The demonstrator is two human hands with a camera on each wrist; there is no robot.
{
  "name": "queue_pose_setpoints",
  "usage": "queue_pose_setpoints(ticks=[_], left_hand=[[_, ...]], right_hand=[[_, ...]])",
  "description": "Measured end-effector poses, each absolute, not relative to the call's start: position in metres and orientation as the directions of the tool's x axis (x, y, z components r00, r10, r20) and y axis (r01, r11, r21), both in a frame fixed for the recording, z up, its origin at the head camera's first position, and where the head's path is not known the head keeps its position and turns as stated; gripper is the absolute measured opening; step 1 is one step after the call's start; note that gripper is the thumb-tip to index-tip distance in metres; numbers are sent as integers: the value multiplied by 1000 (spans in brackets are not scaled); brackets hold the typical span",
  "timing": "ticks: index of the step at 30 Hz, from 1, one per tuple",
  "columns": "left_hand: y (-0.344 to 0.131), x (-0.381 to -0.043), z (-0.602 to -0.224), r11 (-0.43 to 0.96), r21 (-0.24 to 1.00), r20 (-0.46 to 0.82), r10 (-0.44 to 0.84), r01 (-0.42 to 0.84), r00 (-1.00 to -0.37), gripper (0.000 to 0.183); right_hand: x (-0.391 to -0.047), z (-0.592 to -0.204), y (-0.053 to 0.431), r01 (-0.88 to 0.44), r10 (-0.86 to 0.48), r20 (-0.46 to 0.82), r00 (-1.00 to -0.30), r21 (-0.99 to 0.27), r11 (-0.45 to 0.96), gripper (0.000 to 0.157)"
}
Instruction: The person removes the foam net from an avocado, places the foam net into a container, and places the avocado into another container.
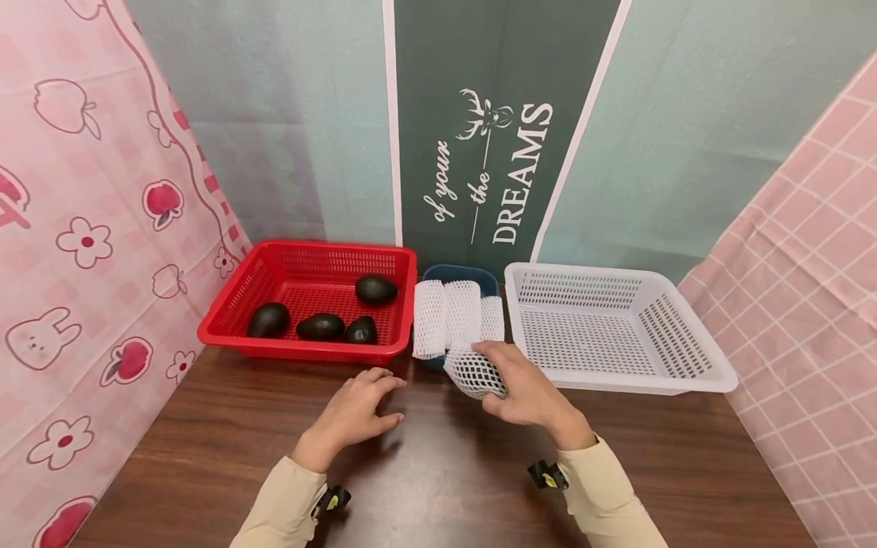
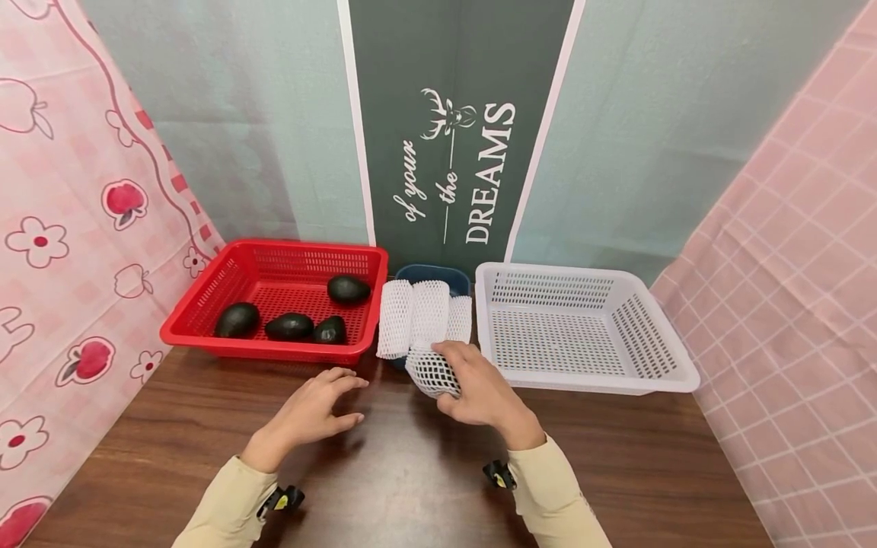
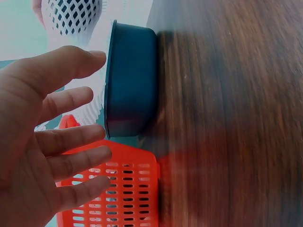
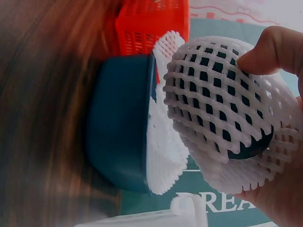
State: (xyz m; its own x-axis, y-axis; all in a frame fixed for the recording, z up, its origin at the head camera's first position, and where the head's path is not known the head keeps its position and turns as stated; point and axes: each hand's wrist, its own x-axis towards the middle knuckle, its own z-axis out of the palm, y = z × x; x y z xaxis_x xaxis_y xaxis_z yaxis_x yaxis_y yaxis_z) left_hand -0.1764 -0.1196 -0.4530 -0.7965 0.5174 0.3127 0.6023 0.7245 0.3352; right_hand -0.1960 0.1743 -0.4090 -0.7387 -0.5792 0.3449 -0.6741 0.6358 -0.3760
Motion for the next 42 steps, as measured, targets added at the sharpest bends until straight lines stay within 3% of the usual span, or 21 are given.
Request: queue_pose_setpoints(ticks=[28, 42], left_hand=[[-145, -178, -463, 753, 333, 315, 478, 567, -820, 42], [-151, -178, -469, 750, 359, 320, 460, 556, -828, 42]], right_hand=[[-196, -442, 159, -751, -628, 415, -659, -421, 509, 58], [-199, -458, 147, -748, -673, 356, -648, -462, 476, 60]])
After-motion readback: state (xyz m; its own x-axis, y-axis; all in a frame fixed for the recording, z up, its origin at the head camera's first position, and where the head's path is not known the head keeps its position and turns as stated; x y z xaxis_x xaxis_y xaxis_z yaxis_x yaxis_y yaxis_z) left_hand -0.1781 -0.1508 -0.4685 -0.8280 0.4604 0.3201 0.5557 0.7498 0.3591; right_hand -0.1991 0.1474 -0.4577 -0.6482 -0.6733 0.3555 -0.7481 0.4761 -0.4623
